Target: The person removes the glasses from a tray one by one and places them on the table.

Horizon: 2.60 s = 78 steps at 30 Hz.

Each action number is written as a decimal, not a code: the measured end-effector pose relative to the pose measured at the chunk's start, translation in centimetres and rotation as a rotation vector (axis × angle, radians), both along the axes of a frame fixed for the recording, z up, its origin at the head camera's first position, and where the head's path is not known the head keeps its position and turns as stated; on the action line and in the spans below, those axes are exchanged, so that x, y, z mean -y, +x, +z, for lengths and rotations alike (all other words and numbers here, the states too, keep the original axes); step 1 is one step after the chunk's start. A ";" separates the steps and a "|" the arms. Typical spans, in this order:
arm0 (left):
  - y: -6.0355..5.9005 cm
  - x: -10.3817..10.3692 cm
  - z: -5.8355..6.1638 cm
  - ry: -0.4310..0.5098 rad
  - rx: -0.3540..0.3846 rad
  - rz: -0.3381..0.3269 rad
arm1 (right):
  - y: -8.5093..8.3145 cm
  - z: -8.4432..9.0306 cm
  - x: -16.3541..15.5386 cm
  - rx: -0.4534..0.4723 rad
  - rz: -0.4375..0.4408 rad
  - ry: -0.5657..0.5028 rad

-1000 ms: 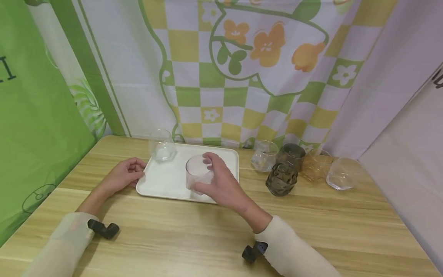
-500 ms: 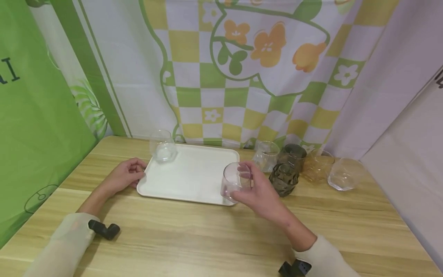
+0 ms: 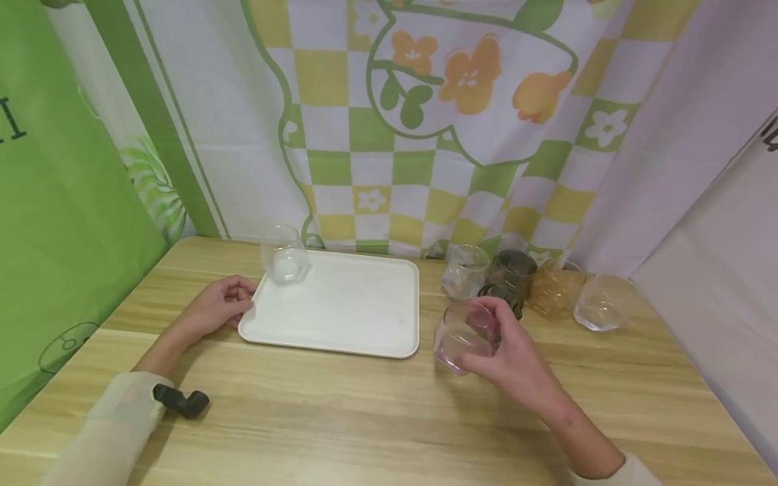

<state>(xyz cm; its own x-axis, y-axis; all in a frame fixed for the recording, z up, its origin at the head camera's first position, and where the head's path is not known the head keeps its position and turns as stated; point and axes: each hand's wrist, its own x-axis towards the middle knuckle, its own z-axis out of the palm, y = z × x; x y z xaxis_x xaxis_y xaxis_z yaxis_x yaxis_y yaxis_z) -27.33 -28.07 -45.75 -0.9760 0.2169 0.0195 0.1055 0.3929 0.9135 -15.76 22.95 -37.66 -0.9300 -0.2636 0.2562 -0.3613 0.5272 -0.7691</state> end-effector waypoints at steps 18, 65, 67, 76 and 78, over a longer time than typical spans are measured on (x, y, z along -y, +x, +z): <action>0.3 0.2 0.4 -0.007 0.008 0.012 | 1.4 -0.6 -5.9 0.026 -0.084 0.026; 0.4 0.1 0.2 -0.001 0.018 0.018 | -3.6 -3.3 -12.8 0.120 -0.250 0.096; 0.4 0.1 0.2 0.004 0.020 0.018 | -3.6 -3.3 -12.9 0.117 -0.242 0.098; 0.1 0.0 0.0 -0.004 0.011 0.014 | -3.6 -3.4 -13.0 0.117 -0.224 0.092; 0.1 0.0 0.0 -0.007 0.010 0.014 | -3.6 -3.4 -12.9 0.118 -0.225 0.089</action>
